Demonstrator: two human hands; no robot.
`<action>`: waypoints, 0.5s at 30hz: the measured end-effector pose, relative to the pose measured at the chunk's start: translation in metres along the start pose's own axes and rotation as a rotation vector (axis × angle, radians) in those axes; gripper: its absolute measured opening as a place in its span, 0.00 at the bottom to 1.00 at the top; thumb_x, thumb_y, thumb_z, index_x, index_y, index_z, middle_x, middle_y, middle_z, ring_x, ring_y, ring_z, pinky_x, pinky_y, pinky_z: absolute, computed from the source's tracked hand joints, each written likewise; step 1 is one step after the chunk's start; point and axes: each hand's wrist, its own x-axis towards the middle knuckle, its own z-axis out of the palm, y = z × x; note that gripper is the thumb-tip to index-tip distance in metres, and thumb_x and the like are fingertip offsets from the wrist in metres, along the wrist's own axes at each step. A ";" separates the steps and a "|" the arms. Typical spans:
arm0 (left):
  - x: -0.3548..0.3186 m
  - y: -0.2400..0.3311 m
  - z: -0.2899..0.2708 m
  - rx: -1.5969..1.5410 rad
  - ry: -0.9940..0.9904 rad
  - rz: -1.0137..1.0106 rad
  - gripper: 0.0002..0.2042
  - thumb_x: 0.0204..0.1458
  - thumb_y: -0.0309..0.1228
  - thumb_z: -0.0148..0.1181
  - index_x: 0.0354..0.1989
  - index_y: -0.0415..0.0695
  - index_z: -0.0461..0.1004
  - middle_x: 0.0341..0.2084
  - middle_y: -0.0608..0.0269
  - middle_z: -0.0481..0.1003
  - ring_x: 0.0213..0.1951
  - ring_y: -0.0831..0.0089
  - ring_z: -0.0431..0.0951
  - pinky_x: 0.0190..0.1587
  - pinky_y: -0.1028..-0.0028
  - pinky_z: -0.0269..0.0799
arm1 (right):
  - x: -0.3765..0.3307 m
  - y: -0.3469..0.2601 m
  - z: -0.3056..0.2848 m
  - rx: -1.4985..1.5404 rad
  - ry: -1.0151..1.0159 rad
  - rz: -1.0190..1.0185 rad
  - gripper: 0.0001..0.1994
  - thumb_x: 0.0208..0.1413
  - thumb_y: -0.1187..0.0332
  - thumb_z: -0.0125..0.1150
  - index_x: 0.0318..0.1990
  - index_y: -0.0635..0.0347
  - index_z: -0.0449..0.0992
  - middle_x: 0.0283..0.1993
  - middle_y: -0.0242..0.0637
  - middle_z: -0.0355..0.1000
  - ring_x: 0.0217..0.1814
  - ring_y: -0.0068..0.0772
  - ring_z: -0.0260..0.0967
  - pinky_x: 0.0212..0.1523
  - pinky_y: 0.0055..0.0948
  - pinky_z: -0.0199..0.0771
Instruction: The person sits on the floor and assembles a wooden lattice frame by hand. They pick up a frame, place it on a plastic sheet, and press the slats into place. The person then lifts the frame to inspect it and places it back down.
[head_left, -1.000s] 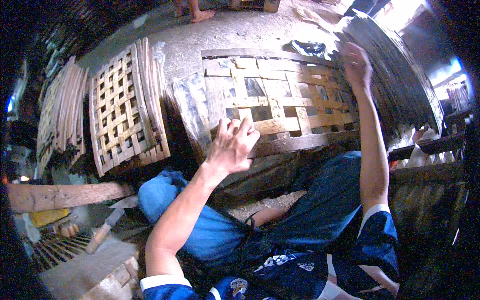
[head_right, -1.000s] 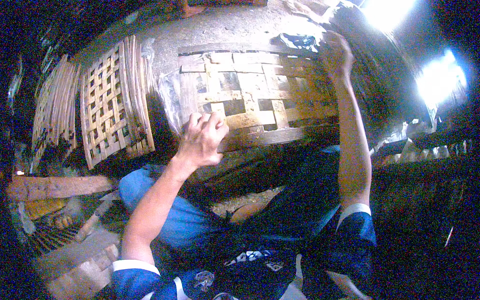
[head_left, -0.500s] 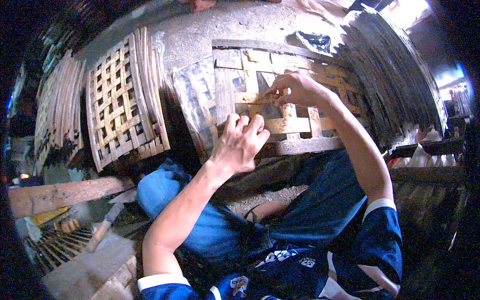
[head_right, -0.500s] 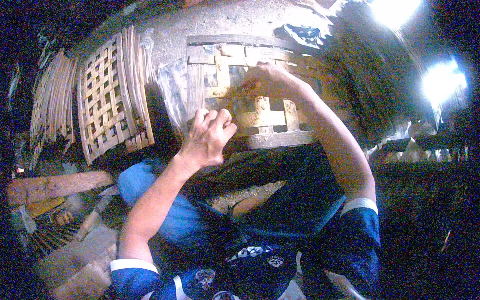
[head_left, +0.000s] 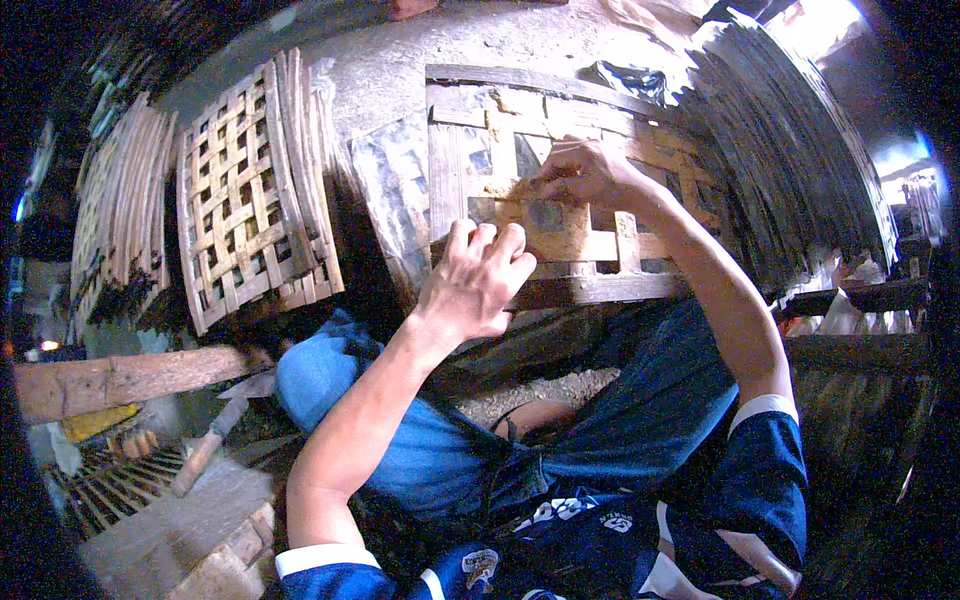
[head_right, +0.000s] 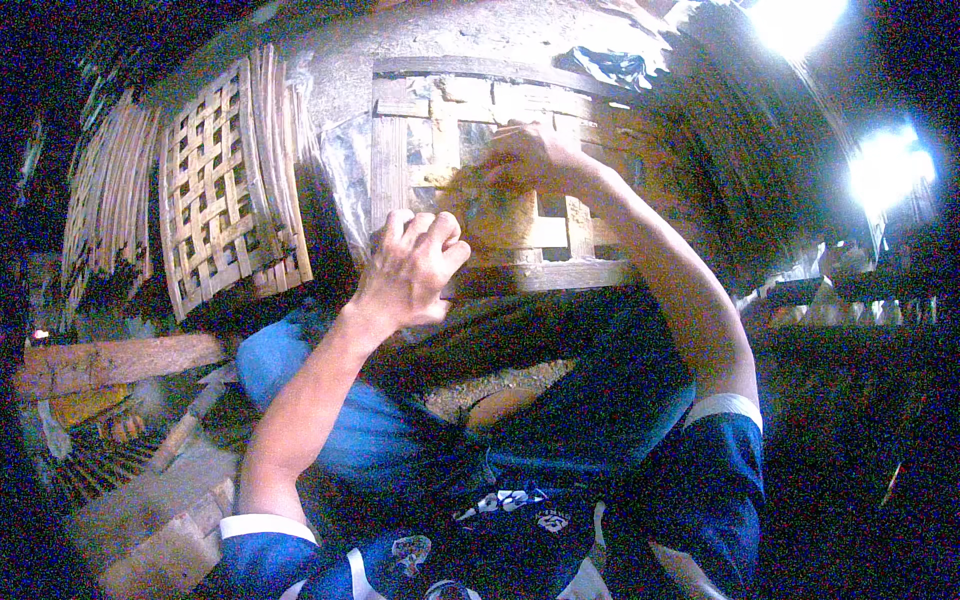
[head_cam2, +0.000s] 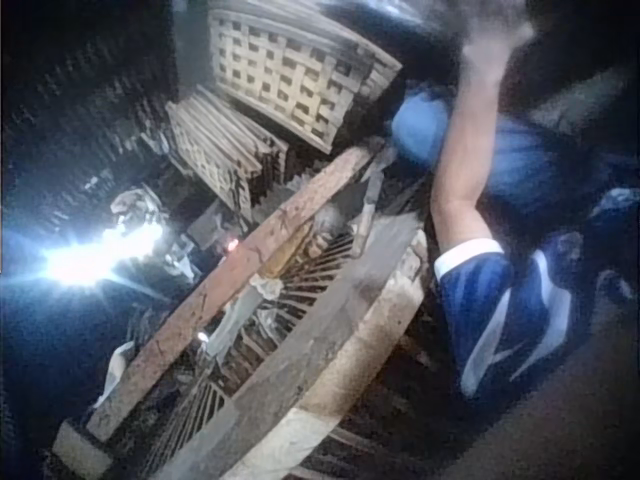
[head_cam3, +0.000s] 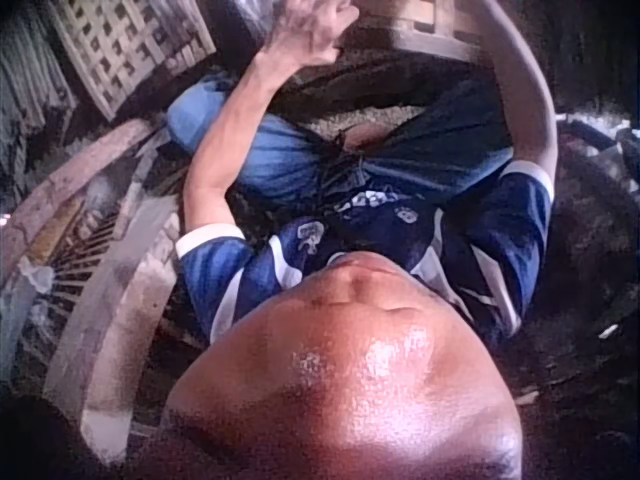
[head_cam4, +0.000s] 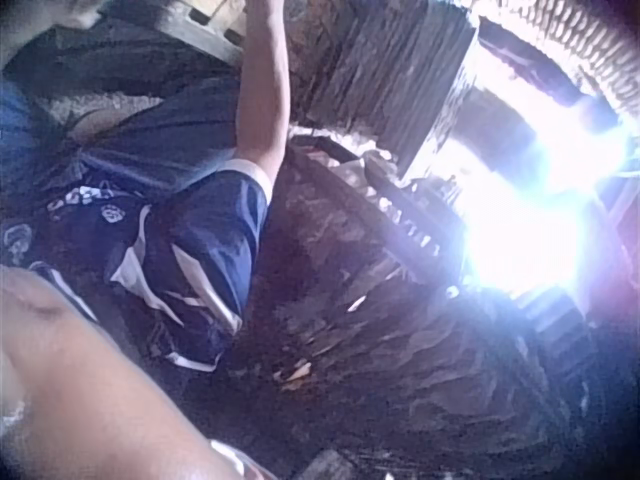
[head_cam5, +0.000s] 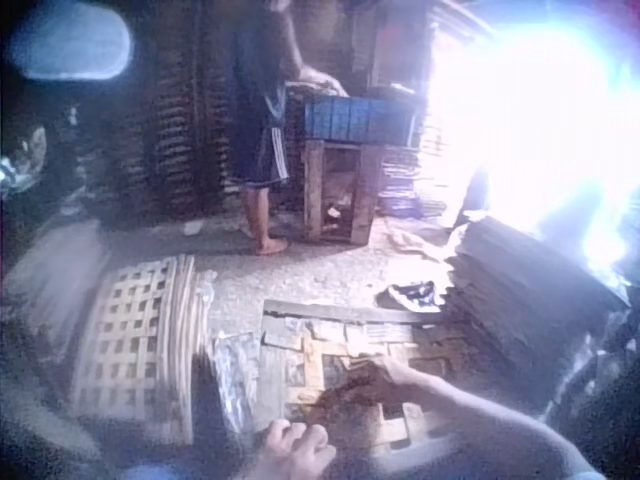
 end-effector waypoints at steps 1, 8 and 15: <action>-0.001 -0.001 0.000 -0.002 -0.003 0.000 0.21 0.22 0.33 0.67 0.31 0.48 0.72 0.35 0.63 0.66 0.41 0.65 0.70 0.45 0.63 0.61 | 0.001 0.002 0.002 -0.024 0.019 -0.015 0.09 0.49 0.64 0.67 0.36 0.58 0.82 0.29 0.35 0.73 0.36 0.33 0.69 0.39 0.34 0.70; -0.001 0.000 0.000 -0.021 -0.053 -0.021 0.25 0.24 0.34 0.71 0.37 0.46 0.73 0.40 0.59 0.66 0.42 0.61 0.70 0.47 0.60 0.62 | 0.002 0.010 0.007 -0.106 0.086 0.036 0.10 0.53 0.61 0.63 0.39 0.55 0.81 0.35 0.37 0.76 0.40 0.39 0.72 0.43 0.36 0.73; 0.001 0.006 -0.003 -0.041 0.025 -0.022 0.22 0.24 0.33 0.69 0.33 0.46 0.72 0.36 0.61 0.66 0.41 0.63 0.71 0.45 0.62 0.61 | -0.007 0.043 -0.072 0.067 0.627 0.246 0.13 0.61 0.62 0.56 0.46 0.60 0.80 0.42 0.33 0.79 0.43 0.26 0.72 0.48 0.29 0.71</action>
